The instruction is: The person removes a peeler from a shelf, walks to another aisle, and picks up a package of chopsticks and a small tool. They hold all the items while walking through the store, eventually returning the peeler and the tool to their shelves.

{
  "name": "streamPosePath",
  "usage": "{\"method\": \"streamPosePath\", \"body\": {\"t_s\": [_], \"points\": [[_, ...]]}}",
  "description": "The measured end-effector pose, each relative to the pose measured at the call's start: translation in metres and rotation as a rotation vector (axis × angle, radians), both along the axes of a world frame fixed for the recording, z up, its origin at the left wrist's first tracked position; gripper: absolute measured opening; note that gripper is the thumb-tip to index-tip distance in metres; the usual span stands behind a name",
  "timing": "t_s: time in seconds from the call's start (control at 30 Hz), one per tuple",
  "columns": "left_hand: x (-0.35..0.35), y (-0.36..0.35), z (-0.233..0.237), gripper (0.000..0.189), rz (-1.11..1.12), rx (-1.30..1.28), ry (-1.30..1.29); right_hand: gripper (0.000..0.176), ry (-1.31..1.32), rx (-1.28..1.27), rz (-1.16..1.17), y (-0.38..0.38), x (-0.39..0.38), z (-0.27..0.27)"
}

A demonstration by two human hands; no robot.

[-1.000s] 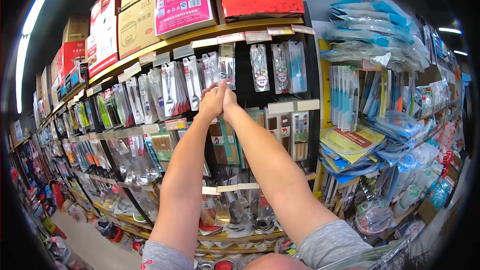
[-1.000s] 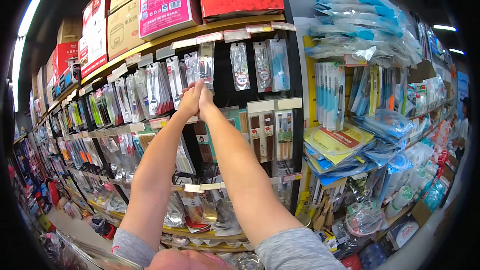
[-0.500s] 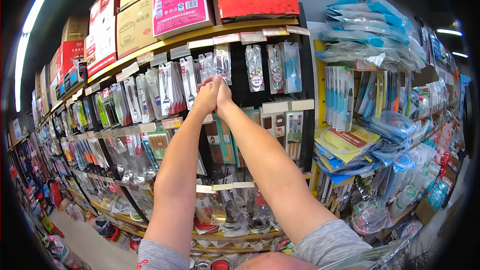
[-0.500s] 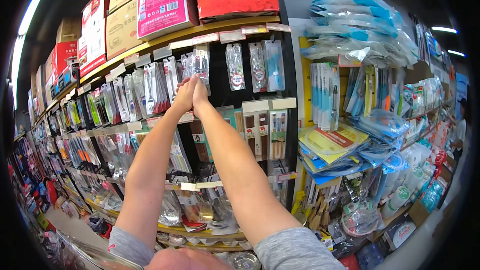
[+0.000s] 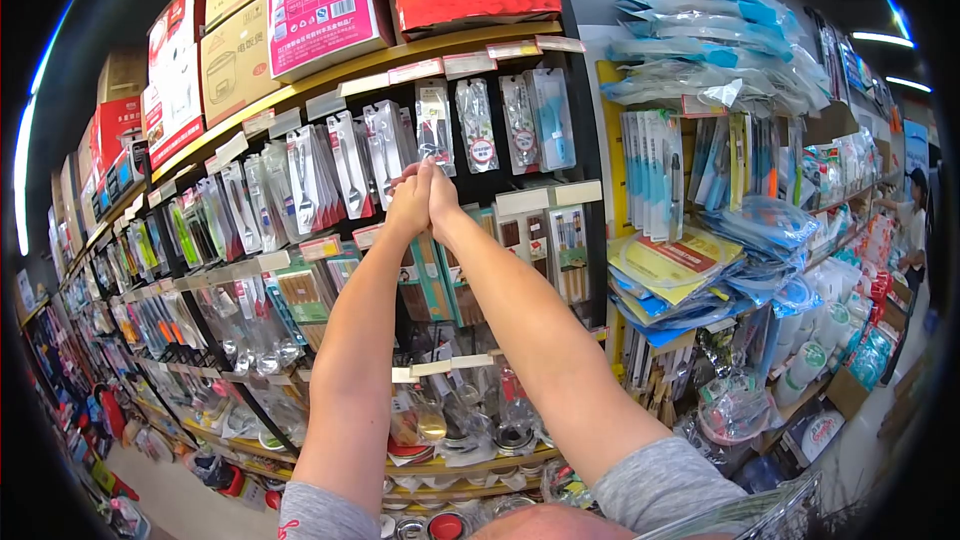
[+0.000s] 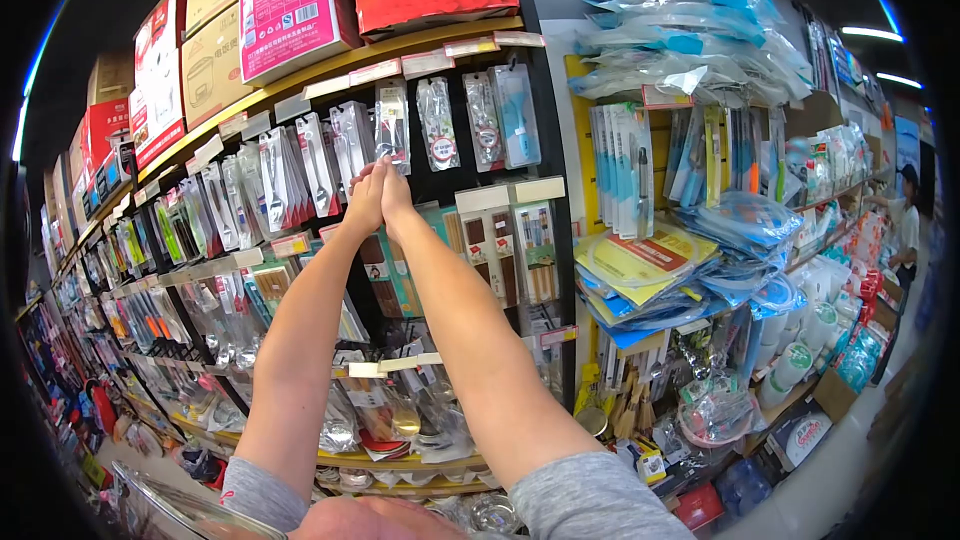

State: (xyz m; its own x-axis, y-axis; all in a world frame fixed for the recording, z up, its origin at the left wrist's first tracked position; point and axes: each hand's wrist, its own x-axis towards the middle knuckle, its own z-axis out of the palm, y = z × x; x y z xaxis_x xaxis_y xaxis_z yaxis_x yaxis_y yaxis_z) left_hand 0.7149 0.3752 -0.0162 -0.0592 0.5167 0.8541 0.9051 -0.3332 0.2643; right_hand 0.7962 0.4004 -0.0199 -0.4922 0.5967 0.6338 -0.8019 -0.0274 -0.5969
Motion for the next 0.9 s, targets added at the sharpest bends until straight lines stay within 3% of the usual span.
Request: {"method": "streamPosePath", "body": {"t_s": [0.17, 0.27, 0.4, 0.5, 0.9], "points": [[0.002, -0.001, -0.014, 0.073, 0.008, 0.092, 0.065, 0.046, -0.055, -0.015, 0.011, 0.002, -0.003, -0.011], [-0.005, -0.001, -0.018, 0.071, 0.023, -0.109, -0.08, 0.044, -0.08, -0.048, 0.024, 0.004, -0.007, -0.019], [-0.008, -0.009, -0.027, 0.072, 0.093, -0.009, 0.071, 0.049, -0.034, 0.003, 0.048, 0.013, -0.026, -0.031], [-0.009, -0.011, -0.027, 0.075, 0.038, -0.06, -0.093, 0.049, -0.055, -0.008, 0.058, 0.012, -0.026, -0.032], [0.009, -0.013, -0.024, 0.081, 0.004, -0.1, -0.17, 0.049, -0.076, -0.017, 0.066, 0.011, -0.016, -0.032]]}}
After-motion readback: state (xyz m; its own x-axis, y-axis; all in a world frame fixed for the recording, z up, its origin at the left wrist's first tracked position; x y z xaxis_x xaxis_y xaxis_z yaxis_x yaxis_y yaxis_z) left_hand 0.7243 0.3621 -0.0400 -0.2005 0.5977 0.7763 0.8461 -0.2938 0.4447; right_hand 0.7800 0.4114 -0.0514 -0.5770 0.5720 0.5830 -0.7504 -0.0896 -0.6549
